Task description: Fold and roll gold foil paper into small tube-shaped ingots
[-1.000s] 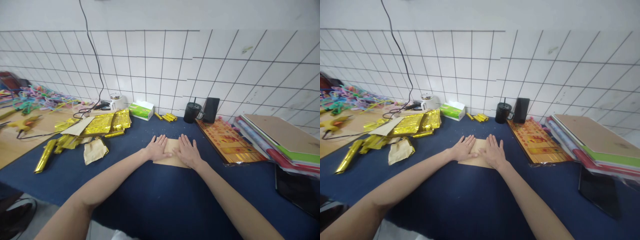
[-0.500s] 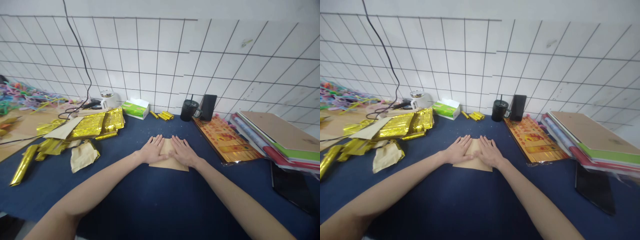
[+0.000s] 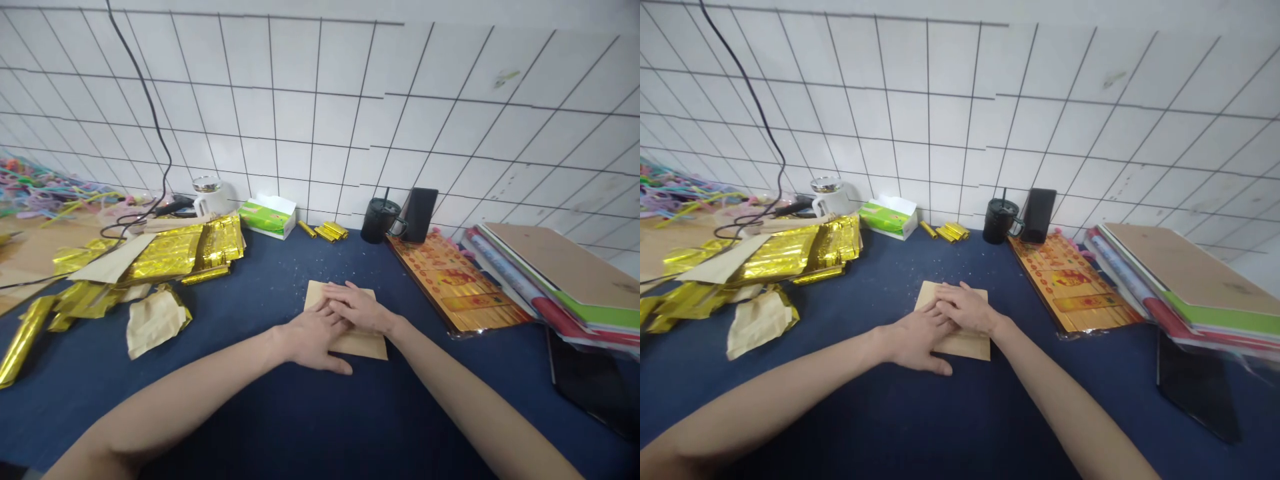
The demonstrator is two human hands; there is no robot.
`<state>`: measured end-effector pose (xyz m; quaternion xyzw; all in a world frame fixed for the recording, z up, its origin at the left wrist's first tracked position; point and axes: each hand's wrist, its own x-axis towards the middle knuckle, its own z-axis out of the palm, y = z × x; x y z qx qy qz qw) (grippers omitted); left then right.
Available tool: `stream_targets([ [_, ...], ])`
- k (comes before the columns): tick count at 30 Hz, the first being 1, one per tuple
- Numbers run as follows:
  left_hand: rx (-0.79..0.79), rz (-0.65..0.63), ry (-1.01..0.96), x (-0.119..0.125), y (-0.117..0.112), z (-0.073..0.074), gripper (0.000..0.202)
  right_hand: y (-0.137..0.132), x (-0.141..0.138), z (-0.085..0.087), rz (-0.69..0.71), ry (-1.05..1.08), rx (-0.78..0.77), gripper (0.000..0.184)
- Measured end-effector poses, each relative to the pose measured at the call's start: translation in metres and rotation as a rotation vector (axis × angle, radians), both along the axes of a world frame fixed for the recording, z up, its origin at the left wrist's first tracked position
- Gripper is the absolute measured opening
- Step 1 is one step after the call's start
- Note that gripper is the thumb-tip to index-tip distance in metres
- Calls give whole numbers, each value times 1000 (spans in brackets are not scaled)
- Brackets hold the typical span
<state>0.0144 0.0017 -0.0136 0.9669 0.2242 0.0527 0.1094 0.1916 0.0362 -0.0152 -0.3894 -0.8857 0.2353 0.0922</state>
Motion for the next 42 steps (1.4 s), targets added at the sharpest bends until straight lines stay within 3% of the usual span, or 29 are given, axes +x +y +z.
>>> stream_targets([
  [2,-41,-27,12,2,-2,1,89,9,5,-3,-60,-72,21,50],
  [5,-95,-41,45,2,-1,0,93,24,15,-9,-398,-192,97,62],
  [7,-105,-36,53,2,1,0,94,26,14,-11,-506,-202,152,65],
  [8,-103,-33,50,2,1,0,93,25,12,-11,-469,-192,164,63],
  [11,-84,-14,29,2,0,0,91,17,4,-9,-138,-167,125,53],
  [13,-81,-10,30,2,0,-1,91,16,6,-9,-96,-198,128,51],
  [14,-84,-14,37,2,0,-1,92,18,10,-10,-194,-233,132,52],
  [17,-90,-34,59,3,1,-4,94,25,24,-12,-709,-320,188,62],
  [18,-87,-36,61,3,1,-4,94,25,26,-12,-761,-317,224,62],
  [20,-73,-40,59,3,1,-4,94,22,25,-13,-643,-245,281,56],
  [23,-54,-37,52,3,0,-3,93,14,20,-14,-283,-142,162,51],
  [24,-55,-36,54,3,0,-3,93,14,20,-16,-297,-154,139,51],
  [27,-70,-35,67,3,0,-4,94,18,31,-19,-737,-230,175,58],
  [29,-73,-37,67,2,1,-4,94,18,38,-20,-824,-211,208,57],
  [31,-69,-40,56,2,1,-5,94,10,37,-17,-713,-141,239,53],
  [34,-43,-36,23,2,-1,-4,91,-17,18,-9,-399,-58,247,50],
  [37,-22,-44,2,1,-4,-3,74,-41,-7,-2,-99,-96,215,58],
  [39,-17,-47,6,2,-5,-3,65,-47,-14,-3,-60,-139,195,62],
  [42,-11,-24,18,3,-5,-2,78,-40,-6,-10,-151,-199,173,63],
])
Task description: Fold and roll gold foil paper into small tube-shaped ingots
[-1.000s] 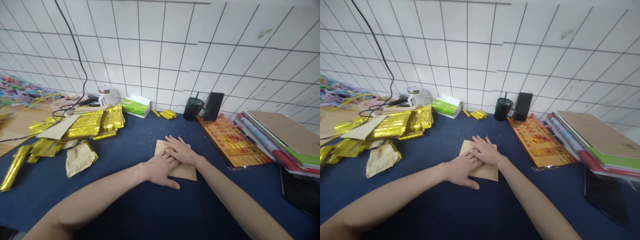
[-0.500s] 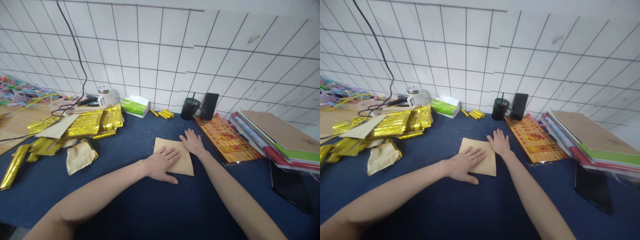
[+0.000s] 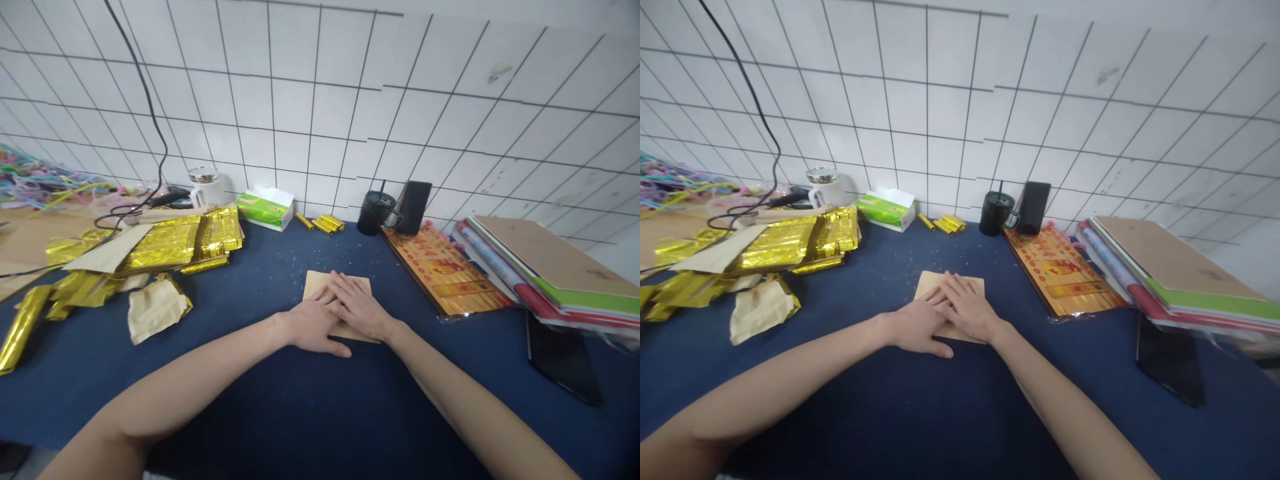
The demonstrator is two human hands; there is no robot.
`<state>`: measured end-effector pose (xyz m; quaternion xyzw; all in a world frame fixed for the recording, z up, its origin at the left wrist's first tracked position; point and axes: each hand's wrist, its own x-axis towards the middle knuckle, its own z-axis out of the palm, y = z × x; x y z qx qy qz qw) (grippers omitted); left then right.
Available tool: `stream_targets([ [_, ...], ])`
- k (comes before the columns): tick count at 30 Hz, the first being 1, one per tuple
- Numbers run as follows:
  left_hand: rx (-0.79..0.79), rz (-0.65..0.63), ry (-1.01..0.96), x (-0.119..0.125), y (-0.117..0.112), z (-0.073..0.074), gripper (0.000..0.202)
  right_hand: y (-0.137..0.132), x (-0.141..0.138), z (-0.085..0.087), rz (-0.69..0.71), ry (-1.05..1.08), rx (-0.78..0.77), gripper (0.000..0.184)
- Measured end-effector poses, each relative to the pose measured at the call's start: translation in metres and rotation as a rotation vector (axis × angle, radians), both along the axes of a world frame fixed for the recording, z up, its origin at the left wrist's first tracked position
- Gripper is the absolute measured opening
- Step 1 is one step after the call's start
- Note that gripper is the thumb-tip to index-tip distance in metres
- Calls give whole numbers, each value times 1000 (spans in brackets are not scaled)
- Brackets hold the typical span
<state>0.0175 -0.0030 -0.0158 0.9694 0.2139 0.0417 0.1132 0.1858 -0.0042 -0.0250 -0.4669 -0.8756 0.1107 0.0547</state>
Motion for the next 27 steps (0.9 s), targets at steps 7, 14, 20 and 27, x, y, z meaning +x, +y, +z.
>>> stream_targets([
  [7,-6,64,112,-20,-10,0,89,11,24,-14,-114,-81,59,67],
  [14,-77,130,250,-63,-40,25,83,10,21,-15,-102,-81,49,70],
  [20,-2,174,89,-8,-30,46,85,9,18,-12,-103,-121,89,64],
  [27,-36,196,29,29,10,0,80,9,19,-10,-96,-113,29,67],
])
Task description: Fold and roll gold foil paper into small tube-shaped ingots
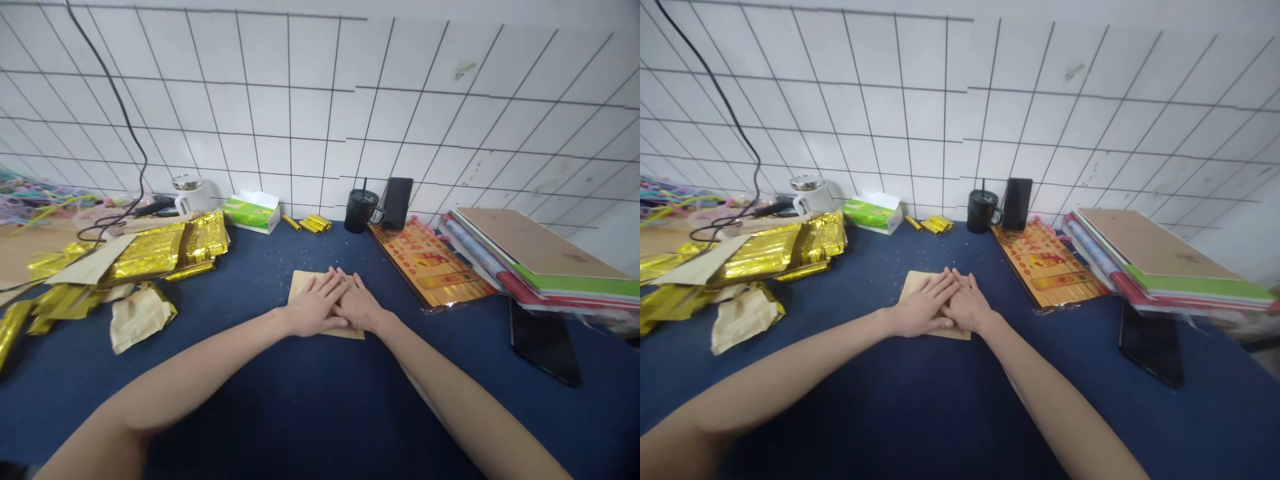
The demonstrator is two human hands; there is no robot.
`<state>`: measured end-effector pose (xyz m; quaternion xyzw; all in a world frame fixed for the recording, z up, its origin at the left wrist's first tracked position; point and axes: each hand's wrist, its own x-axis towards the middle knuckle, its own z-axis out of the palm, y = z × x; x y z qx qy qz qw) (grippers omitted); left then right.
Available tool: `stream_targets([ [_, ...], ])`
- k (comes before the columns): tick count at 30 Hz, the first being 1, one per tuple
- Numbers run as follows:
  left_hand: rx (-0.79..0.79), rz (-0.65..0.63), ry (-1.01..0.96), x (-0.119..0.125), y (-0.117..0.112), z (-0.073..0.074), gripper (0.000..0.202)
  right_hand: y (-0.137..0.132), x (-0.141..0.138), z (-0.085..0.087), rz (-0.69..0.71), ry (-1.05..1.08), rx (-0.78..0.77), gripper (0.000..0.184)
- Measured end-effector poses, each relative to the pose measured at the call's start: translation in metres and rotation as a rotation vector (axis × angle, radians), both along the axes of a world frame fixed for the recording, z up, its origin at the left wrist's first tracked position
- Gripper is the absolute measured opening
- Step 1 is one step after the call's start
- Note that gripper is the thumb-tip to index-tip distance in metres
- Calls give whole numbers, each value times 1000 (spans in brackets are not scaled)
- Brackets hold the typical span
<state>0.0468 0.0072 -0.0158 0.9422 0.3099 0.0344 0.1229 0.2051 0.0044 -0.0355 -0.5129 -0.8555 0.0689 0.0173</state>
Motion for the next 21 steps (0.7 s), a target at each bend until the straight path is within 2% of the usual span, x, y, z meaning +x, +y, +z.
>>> stream_targets([
  [5,11,17,65,-29,8,-6,81,1,-1,0,-19,60,-5,74],
  [8,26,12,84,-34,8,-7,81,1,2,0,-10,67,-8,74],
  [11,37,3,78,-32,9,-9,81,4,17,0,-38,26,-21,71],
  [13,46,2,72,-31,9,-10,81,6,31,1,-140,-36,-25,69],
  [15,54,5,70,-32,9,-10,82,8,41,5,-302,-100,10,68],
  [17,66,7,64,-32,8,-9,84,6,36,12,-389,-117,93,65],
  [19,85,6,60,-34,8,-10,83,-3,16,18,-344,-48,134,63],
  [21,108,-30,83,-35,9,-13,75,-16,-14,21,-149,52,91,68],
])
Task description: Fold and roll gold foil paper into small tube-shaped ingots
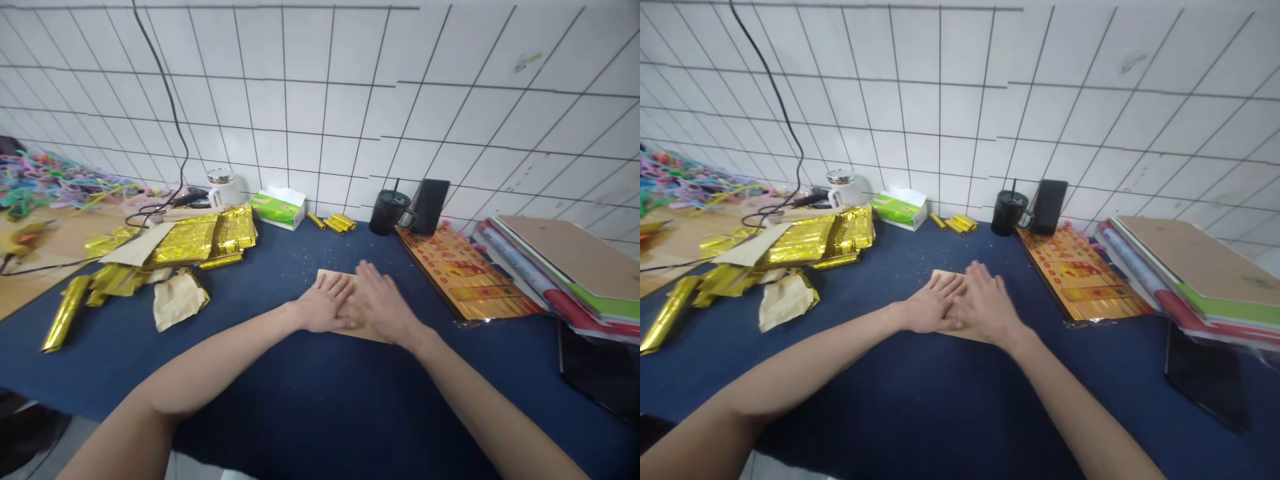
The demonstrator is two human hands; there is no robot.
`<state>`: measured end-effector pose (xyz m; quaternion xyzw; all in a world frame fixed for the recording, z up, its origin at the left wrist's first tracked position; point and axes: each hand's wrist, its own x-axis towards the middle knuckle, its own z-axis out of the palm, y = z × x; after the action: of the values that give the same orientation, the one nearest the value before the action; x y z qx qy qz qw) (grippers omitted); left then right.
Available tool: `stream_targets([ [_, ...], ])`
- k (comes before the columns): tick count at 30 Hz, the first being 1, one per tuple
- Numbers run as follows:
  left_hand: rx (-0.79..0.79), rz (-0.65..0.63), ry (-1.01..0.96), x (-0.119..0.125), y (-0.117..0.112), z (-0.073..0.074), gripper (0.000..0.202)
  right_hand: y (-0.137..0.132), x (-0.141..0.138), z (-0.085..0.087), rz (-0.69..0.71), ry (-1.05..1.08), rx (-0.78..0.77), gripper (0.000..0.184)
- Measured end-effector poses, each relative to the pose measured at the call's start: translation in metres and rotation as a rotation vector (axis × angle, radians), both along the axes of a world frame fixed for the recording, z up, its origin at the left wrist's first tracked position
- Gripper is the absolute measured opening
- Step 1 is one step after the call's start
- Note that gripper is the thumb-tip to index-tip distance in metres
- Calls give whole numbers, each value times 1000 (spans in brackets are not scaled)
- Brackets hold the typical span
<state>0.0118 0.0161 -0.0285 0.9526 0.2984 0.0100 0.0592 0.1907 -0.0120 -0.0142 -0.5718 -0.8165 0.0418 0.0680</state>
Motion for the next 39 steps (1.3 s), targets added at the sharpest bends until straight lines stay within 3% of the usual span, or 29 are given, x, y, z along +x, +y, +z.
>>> stream_targets([
  [2,23,-52,45,-1,1,-3,69,-11,-27,-2,272,69,-29,70],
  [5,25,-70,63,-1,2,-5,70,-11,-36,-11,336,101,-21,71],
  [8,-8,7,-3,1,0,-2,76,10,-6,-21,176,61,-102,69],
  [11,-40,43,-27,3,-2,4,82,32,35,-26,-133,-40,-106,68],
  [13,-52,47,-23,3,-3,6,83,39,52,-24,-366,-73,-46,67],
  [15,-54,44,-30,3,-3,6,83,36,55,-17,-441,-84,78,63],
  [17,-57,39,-40,2,-2,5,83,24,46,-6,-324,-36,150,55],
  [19,-71,38,-42,2,-1,3,83,6,30,6,-48,61,64,52],
  [21,-90,40,-39,2,0,2,81,-14,15,16,267,112,-59,59],
  [23,-106,34,-33,2,1,2,77,-30,4,21,395,92,-170,75],
  [27,-166,34,-67,-2,3,7,73,-41,6,20,353,63,-205,78],
  [34,-296,89,-172,-12,6,24,77,-31,18,13,323,97,-59,31],
  [39,-403,52,-150,-19,-4,44,85,-28,15,14,309,172,-73,18],
])
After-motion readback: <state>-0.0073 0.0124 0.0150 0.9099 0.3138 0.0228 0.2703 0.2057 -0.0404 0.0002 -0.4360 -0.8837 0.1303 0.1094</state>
